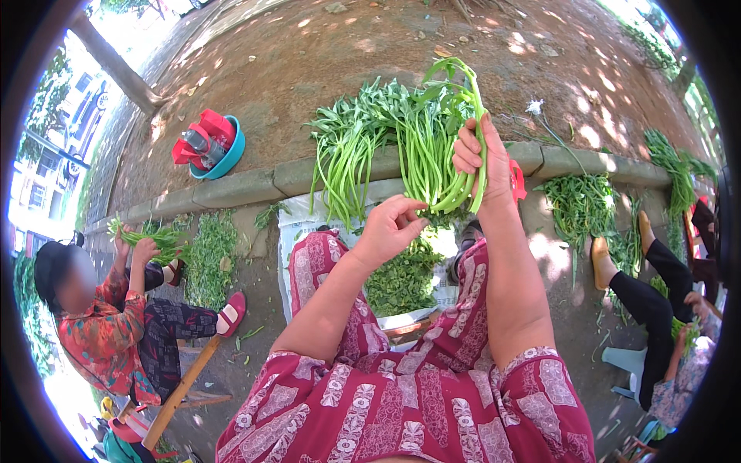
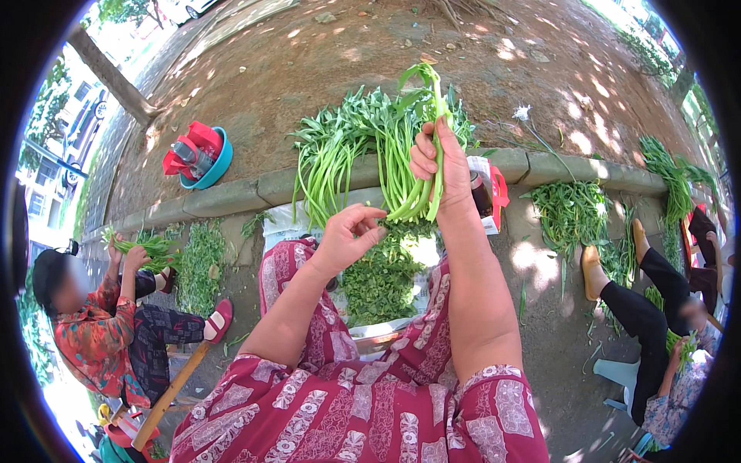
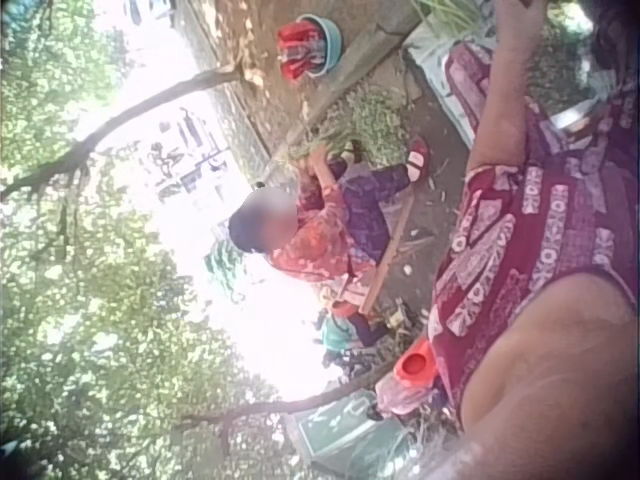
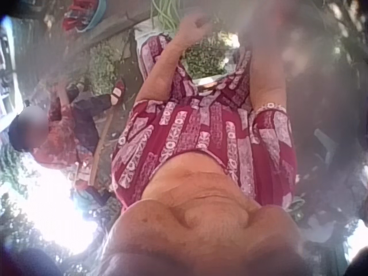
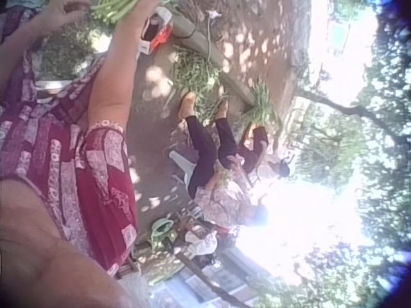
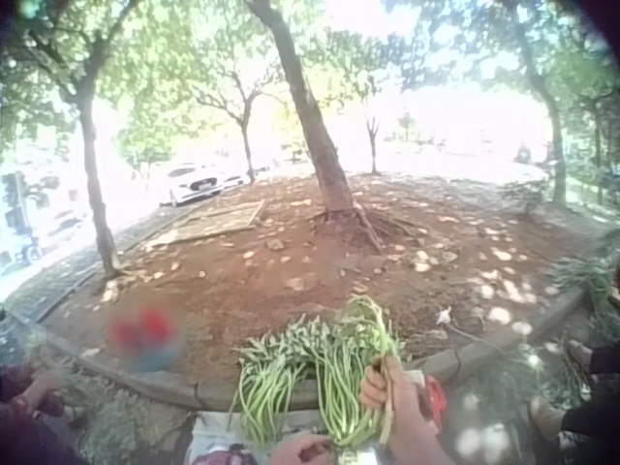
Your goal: The person plucks leaves from green vegetable stalks by hand, handling the stalks one at a time and gathering them into bundles.
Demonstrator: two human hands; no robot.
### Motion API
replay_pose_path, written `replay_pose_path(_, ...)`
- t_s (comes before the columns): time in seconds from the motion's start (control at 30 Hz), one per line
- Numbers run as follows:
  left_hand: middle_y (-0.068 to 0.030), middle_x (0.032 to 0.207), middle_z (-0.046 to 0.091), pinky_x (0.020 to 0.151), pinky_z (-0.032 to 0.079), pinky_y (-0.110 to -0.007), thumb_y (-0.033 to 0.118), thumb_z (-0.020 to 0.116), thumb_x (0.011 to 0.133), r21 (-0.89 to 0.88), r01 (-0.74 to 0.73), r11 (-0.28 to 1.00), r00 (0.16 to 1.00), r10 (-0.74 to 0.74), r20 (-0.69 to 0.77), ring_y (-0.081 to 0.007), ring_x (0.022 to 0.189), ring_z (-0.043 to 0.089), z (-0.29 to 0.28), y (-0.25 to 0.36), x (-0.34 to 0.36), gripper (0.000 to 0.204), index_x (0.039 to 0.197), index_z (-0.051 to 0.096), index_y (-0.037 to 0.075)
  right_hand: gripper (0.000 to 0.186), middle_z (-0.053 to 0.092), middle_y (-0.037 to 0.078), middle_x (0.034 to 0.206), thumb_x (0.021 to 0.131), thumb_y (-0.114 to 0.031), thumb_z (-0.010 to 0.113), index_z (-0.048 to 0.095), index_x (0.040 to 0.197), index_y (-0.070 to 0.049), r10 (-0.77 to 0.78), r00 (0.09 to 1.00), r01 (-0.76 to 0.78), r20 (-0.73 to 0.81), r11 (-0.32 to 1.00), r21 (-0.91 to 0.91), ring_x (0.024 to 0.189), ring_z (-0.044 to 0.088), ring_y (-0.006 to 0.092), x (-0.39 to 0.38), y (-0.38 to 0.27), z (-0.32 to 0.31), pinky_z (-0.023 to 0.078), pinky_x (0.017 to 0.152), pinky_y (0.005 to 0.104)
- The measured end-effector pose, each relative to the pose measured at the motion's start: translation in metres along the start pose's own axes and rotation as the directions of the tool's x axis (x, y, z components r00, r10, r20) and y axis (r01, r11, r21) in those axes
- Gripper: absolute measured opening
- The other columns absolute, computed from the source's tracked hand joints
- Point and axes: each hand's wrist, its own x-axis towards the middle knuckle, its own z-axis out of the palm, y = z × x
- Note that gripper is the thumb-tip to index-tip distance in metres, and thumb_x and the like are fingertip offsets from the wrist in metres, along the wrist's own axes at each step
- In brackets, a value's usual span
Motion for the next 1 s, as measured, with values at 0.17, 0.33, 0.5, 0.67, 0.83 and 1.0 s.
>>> replay_pose_path(0.17,-0.0010,0.071,0.048,0.054,0.039,-0.021,0.004,0.061,0.081,0.106,-0.164,0.981,0.985,0.169,-0.038,-0.0069,0.059,0.047,0.005,-0.006,0.003,0.016,0.096,0.060,0.000,0.024,0.037,-0.002,0.057,0.093,-0.031,0.047,0.053,0.088,-0.009,0.045,0.999,-0.046,-0.027,0.997,-0.057,0.042,0.033,0.0073,0.002,0.010,0.003,0.026,0.036,0.0203)
replay_pose_path(0.33,-0.0057,0.069,0.047,0.052,0.038,-0.025,0.005,0.060,0.081,0.145,-0.192,0.971,0.981,0.193,0.007,-0.0138,0.057,0.047,0.007,0.002,0.002,0.012,0.092,0.060,-0.001,0.024,0.036,-0.002,0.056,0.093,-0.031,0.047,0.052,0.087,-0.008,0.048,0.998,-0.053,-0.048,0.990,-0.128,0.042,0.033,0.0079,0.000,0.012,0.005,0.026,0.036,0.0210)
replay_pose_path(0.5,-0.0082,0.070,0.049,0.053,0.039,-0.028,0.005,0.058,0.081,0.210,-0.252,0.945,0.968,0.246,0.056,-0.0182,0.057,0.048,0.008,0.001,0.003,0.008,0.087,0.059,-0.001,0.025,0.040,0.000,0.055,0.092,-0.030,0.049,0.054,0.087,-0.006,0.056,0.998,-0.057,-0.011,0.980,-0.190,0.040,0.035,0.0083,-0.001,0.016,0.008,0.028,0.035,0.0211)
replay_pose_path(0.67,-0.0100,0.068,0.049,0.054,0.041,-0.031,0.003,0.057,0.076,0.266,-0.338,0.903,0.941,0.317,0.119,-0.0234,0.058,0.050,0.009,-0.002,0.004,0.005,0.079,0.057,-0.001,0.025,0.042,0.000,0.054,0.091,-0.030,0.051,0.055,0.086,-0.005,0.100,0.995,-0.099,-0.011,0.953,-0.288,0.038,0.036,0.0084,-0.003,0.023,0.011,0.027,0.034,0.0216)
replay_pose_path(0.83,-0.0094,0.061,0.049,0.052,0.042,-0.033,0.001,0.057,0.069,0.350,-0.375,0.858,0.926,0.362,0.105,-0.0255,0.055,0.052,0.010,0.001,0.003,0.001,0.069,0.057,0.001,0.026,0.042,0.000,0.054,0.091,-0.030,0.050,0.055,0.086,-0.005,0.135,0.991,-0.129,0.000,0.941,-0.313,0.038,0.036,0.0086,-0.004,0.027,0.012,0.027,0.034,0.0221)
replay_pose_path(1.0,-0.0086,0.060,0.050,0.046,0.041,-0.031,-0.003,0.057,0.064,0.406,-0.418,0.813,0.885,0.465,-0.019,-0.0241,0.050,0.050,0.014,-0.001,0.004,0.004,0.065,0.056,0.001,0.025,0.040,-0.001,0.055,0.092,-0.030,0.049,0.055,0.087,-0.006,0.124,0.992,-0.119,0.011,0.970,-0.214,0.039,0.035,0.0083,-0.001,0.026,0.008,0.027,0.034,0.0219)
